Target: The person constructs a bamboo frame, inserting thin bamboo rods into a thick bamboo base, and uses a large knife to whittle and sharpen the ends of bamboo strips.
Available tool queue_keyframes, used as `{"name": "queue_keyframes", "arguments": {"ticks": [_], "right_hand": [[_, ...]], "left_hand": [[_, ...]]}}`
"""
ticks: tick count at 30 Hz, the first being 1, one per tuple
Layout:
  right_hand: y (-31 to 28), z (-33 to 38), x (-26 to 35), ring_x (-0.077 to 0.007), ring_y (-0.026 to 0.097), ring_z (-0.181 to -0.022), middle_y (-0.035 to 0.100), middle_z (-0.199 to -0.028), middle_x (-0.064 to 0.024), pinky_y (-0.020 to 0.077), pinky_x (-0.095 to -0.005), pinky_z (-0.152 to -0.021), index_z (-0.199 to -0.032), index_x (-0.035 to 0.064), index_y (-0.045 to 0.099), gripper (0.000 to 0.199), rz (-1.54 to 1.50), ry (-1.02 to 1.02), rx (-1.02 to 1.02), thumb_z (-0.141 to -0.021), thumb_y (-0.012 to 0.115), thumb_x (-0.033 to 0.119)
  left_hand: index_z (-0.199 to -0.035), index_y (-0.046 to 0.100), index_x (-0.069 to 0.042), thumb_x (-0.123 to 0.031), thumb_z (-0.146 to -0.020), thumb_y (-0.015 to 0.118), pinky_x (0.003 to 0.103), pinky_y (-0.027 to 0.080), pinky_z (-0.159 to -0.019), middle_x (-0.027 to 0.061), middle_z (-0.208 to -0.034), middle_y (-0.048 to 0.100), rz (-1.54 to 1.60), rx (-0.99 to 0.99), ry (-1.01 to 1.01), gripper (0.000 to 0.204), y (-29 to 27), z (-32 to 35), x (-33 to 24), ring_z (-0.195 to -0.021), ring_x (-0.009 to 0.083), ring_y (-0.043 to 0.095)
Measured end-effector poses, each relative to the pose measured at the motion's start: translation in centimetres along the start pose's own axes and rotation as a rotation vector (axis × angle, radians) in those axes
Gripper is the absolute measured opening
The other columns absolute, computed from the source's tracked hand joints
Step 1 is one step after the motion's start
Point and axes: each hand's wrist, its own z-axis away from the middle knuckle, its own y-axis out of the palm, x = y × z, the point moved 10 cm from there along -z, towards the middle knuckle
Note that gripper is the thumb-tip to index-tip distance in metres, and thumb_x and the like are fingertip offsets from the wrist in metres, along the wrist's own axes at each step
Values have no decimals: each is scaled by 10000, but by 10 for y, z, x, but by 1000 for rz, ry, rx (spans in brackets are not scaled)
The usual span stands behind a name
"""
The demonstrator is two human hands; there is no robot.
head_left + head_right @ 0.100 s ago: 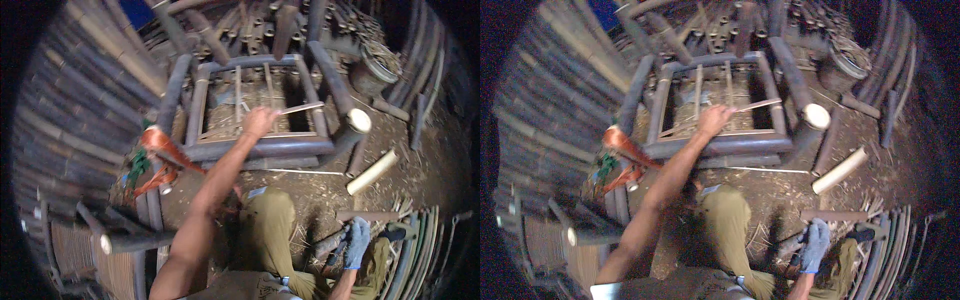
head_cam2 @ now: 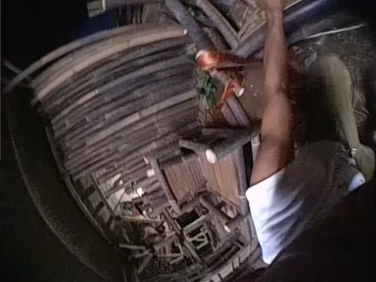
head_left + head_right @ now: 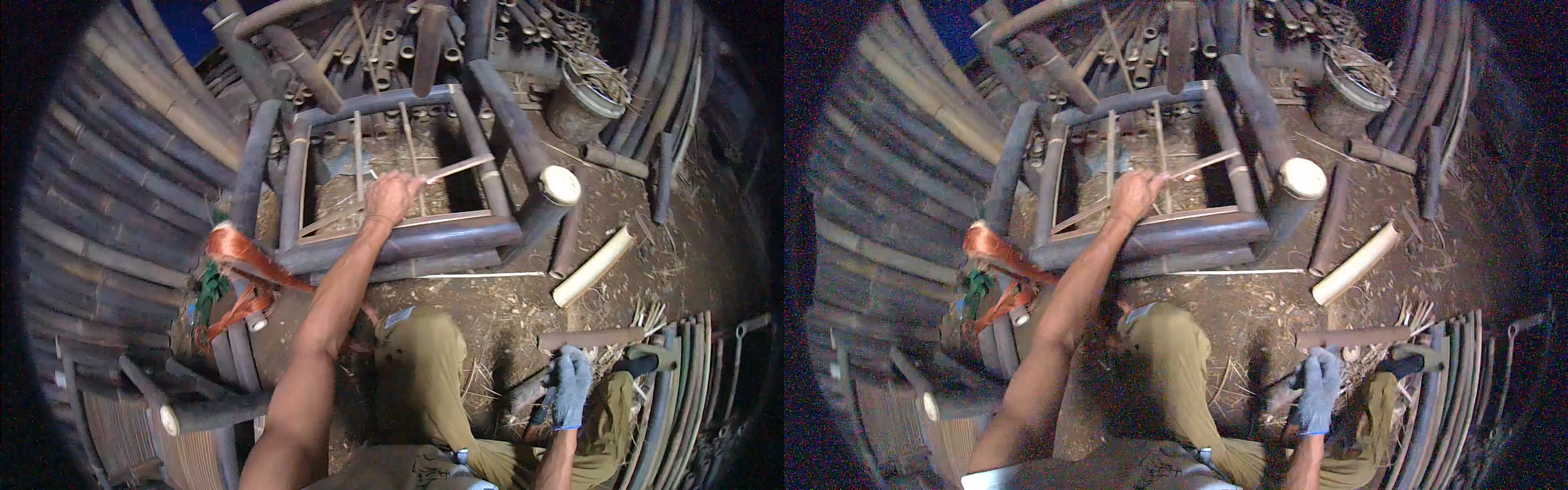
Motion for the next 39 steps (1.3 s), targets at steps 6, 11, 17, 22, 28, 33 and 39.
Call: {"name": "queue_keyframes", "arguments": {"ticks": [6,11,17,22,28,33,39], "right_hand": [[4,0,-12,-107,545,-713,592,-859,-28,478,-266,-644,-1059,13,604,161,220,-12,56,-961,552,129],[17,-7,23,-186,566,-952,606,-1000,-71,458,-322,-892,-1091,-13,598,204,346,-125,49,-940,549,116],[38,-62,167,-227,613,-951,621,-1063,-142,485,-367,-889,-1158,-15,578,266,430,-560,-180,-945,573,144],[134,-72,306,-321,622,-1019,645,-1124,-187,484,-384,-910,-1217,28,592,370,577,-1066,-236,-890,638,195],[188,-143,289,-365,650,-928,677,-1016,-182,508,-448,-833,-1107,72,657,394,918,-976,-249,-911,593,407],[196,-145,284,-354,654,-896,683,-980,-171,515,-442,-804,-1068,69,674,424,993,-985,-297,-912,582,452],[188,-145,286,-351,649,-906,675,-1006,-170,512,-435,-816,-1104,64,655,434,953,-1021,-287,-902,603,445]], "left_hand": [[-1158,661,-170,-375,-915,578,494,425,-895,125,-1147,571,-185,-234,-3,328,1,-35,-6,-1068,331,528],[-1380,521,-259,-163,-898,554,499,357,-1054,96,-1304,551,-299,-130,368,493,38,-47,-28,-1223,288,510],[-1365,532,-250,-227,-893,579,539,282,-1135,89,-1269,594,-270,15,335,475,62,-58,-46,-1209,266,556],[-1221,639,-162,-347,-927,507,575,260,-1129,143,-1093,679,-196,108,183,372,61,-67,-46,-1069,328,638],[-922,751,-106,-428,-961,411,589,279,-1082,227,-943,704,-174,96,38,470,60,-89,-42,-916,387,675],[-880,752,-88,-440,-951,429,648,285,-1003,207,-881,711,-144,149,59,483,75,-102,-29,-869,398,677],[-837,756,-61,-430,-949,437,715,160,-1055,205,-919,709,-170,363,228,500,104,-63,-70,-1005,408,637]]}}
